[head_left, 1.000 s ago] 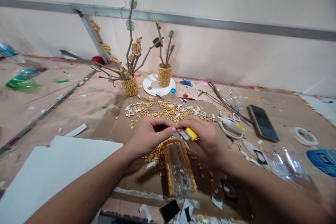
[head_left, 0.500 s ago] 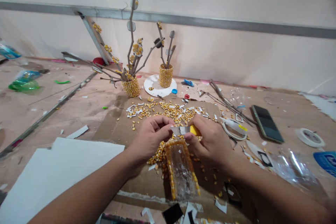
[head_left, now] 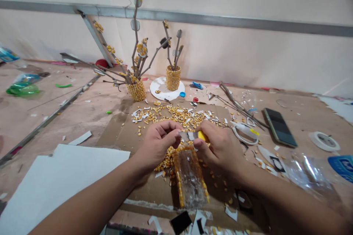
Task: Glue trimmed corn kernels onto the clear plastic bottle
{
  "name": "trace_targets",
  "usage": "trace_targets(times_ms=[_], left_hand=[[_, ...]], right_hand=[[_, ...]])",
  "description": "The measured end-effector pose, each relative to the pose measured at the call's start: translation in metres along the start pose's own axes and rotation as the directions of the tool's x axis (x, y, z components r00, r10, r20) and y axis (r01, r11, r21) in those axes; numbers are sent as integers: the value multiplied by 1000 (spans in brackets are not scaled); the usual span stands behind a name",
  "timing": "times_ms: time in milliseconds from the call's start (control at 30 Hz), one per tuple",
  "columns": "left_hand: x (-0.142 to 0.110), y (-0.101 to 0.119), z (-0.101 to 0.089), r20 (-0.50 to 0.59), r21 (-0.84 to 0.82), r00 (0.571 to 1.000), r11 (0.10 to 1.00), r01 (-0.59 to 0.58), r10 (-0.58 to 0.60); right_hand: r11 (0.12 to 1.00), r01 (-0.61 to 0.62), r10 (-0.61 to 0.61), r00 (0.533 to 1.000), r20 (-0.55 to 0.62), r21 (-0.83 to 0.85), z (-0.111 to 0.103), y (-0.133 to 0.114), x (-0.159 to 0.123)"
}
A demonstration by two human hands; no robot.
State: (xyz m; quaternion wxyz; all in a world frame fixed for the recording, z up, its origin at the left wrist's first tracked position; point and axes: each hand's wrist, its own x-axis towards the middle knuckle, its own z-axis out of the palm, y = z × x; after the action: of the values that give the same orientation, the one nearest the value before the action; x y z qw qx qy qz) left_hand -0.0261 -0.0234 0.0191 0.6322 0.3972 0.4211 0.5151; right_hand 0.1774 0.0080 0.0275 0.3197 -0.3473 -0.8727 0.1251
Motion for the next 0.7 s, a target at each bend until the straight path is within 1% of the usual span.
trace_targets(times_ms=[167,300,700], left_hand=[[-1,-2,-1,-7,-4,1000,1000,2,-2],[-1,-2,-1,2,-19,1000,1000,-11,11],[-1,-4,0,3,-26,1000,1000,-10,10]], right_hand=[[1000,12,-11,1000,-27,11,0,1,0],[999,32,-32,999,-23,-17,1,0,1],[999,12,-12,1000,2,-38,2,-1,0]])
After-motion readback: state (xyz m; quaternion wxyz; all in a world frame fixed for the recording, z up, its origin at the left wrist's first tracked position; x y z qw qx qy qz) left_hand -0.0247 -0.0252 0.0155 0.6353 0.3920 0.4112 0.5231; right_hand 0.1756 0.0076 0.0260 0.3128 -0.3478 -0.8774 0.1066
